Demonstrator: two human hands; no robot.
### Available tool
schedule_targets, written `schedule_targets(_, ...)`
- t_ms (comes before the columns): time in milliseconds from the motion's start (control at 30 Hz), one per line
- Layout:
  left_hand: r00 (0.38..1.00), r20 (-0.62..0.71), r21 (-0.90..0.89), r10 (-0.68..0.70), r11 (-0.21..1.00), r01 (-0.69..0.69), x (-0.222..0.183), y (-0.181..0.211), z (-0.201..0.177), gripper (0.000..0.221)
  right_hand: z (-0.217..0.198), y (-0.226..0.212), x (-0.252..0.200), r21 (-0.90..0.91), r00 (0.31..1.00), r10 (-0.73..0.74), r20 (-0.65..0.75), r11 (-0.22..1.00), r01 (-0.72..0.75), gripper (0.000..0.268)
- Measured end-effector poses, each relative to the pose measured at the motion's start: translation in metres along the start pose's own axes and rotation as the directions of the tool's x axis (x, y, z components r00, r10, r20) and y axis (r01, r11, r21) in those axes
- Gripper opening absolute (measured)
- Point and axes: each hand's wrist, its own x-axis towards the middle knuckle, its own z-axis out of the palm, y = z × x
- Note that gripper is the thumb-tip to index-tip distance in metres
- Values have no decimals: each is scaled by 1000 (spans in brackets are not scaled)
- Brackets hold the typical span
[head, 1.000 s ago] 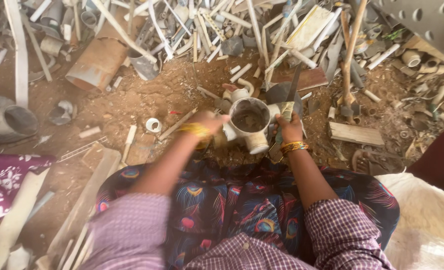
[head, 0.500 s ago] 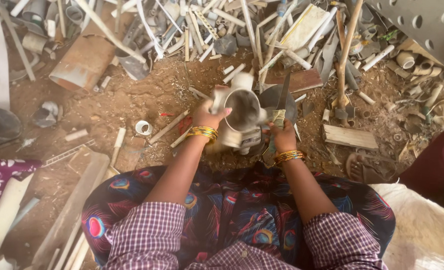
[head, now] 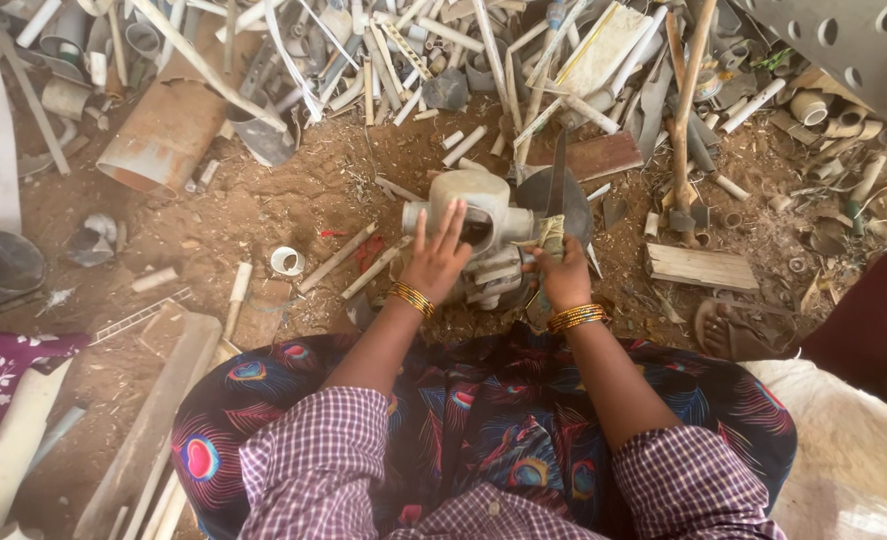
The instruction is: The person uses a large knife to cut, scrape, and dismantle various PVC pipe fittings and sections while sitting on the ground surrounded by plastic scrap.
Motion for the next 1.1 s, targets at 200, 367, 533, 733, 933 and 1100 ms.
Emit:
schedule_targets(200, 988, -153, 55, -28, 998, 37, 6, -9, -2, 17, -4, 0, 3, -55, 1000, 7, -26, 998, -8, 39)
schedule_targets(367, 993, -105, 35, 53, 998, -50, 1, -2, -4, 19, -5, 9, 3, -29, 999, -32, -3, 999, 31, 36)
schedule_targets(533, 998, -63, -49, 6, 999, -9, 1, 9, -1, 17, -5, 10, 7, -53, 1000, -24, -10, 998, 24, 37)
schedule_targets(733, 978, -210, 0, -15, 1000, 15, 5, -1, -10, 24, -7, 14, 7, -60, 1000, -24, 0, 998, 24, 39)
schedule_targets(933, 983, -11, -95, -182, 979, 180, 24, 10, -56, 35, -5, -3, 0, -88, 999, 37, -28, 995, -39, 37)
schedule_targets(1100, 833, 137, -506, -536, 685, 524, 41, -37, -93, 29, -11, -50, -36, -156, 999, 6, 44, 988, 1, 30)
